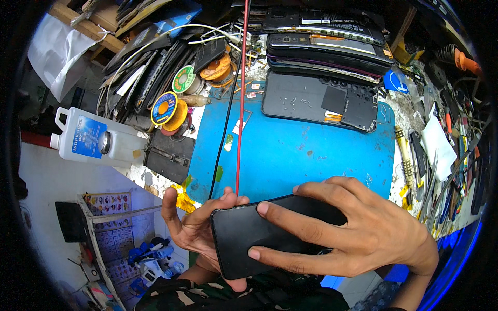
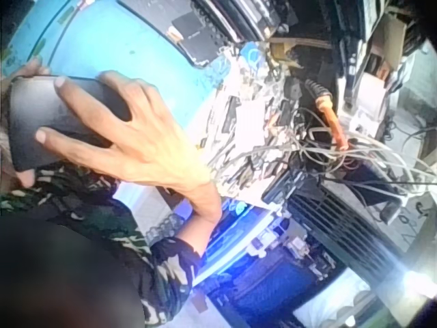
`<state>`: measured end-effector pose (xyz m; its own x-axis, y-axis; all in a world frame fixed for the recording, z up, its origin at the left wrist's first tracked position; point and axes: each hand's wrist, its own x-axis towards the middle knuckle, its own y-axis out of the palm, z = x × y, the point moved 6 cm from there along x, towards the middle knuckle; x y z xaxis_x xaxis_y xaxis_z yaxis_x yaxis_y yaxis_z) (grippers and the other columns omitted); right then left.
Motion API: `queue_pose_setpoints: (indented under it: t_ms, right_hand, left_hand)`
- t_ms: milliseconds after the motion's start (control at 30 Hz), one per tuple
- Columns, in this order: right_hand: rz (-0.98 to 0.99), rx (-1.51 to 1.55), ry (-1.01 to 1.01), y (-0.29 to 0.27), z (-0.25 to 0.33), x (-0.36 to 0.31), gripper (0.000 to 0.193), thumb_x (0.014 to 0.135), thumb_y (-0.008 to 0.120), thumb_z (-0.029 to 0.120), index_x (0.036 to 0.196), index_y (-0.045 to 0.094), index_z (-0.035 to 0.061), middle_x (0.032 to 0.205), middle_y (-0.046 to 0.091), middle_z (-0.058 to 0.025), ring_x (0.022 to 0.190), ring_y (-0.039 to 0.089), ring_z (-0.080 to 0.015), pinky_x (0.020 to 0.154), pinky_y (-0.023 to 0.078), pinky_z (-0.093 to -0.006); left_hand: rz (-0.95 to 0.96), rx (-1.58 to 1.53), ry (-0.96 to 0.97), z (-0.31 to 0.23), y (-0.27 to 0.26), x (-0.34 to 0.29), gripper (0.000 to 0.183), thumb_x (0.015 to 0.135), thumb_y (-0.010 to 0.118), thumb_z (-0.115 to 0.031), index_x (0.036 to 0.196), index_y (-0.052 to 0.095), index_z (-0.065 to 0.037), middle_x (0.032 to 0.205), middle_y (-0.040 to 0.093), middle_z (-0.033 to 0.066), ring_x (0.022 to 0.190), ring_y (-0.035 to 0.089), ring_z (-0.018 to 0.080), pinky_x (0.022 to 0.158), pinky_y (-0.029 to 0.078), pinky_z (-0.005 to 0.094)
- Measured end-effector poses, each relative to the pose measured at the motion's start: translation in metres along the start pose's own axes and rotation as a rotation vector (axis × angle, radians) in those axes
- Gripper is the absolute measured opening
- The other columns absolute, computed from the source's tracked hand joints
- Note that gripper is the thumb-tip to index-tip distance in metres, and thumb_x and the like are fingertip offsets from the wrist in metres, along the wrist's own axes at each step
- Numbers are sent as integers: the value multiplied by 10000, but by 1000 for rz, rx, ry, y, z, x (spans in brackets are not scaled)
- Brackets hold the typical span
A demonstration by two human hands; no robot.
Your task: The person assembles a smartphone by aligning and snapping the back cover onto the chassis, then reattaching the battery connector and securing internal components. The person uses a small tool to press down connectors and ensure the parts are seated correctly.
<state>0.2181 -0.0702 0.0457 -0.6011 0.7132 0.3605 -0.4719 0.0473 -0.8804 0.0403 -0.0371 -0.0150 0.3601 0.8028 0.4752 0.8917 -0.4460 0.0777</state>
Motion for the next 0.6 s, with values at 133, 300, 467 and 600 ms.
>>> queue_pose_setpoints:
  t_ms: [133,300,467,600]
  right_hand:
    - [30,-18,12,-1,3,0,490,750,725,175,1178,670,407,1246,596,-29,921,629,-264,733,516,-331]
    - [45,-40,5,1,4,0,551,762,702,126,1226,632,415,1258,583,-34,926,629,-271,741,522,-341]
    - [35,-33,3,2,4,-1,564,746,705,127,1227,630,412,1272,572,-41,933,630,-277,752,524,-353]
    - [31,-26,15,1,4,-1,565,740,705,125,1222,634,410,1291,557,-45,940,628,-281,764,518,-365]
  left_hand:
    - [23,-26,8,1,-1,2,1262,585,929,-324,1430,35,-41,1220,568,329,1139,603,400,1096,374,512]
    - [68,-40,22,1,-1,3,1221,566,944,-271,1431,114,-40,1262,554,307,1154,595,401,1098,364,528]
    - [135,-5,-24,1,1,3,1160,574,945,-249,1411,170,-40,1270,538,323,1185,575,403,1097,367,529]
    - [145,4,-17,0,2,5,1121,589,940,-238,1397,192,-24,1272,528,332,1195,567,403,1097,369,525]
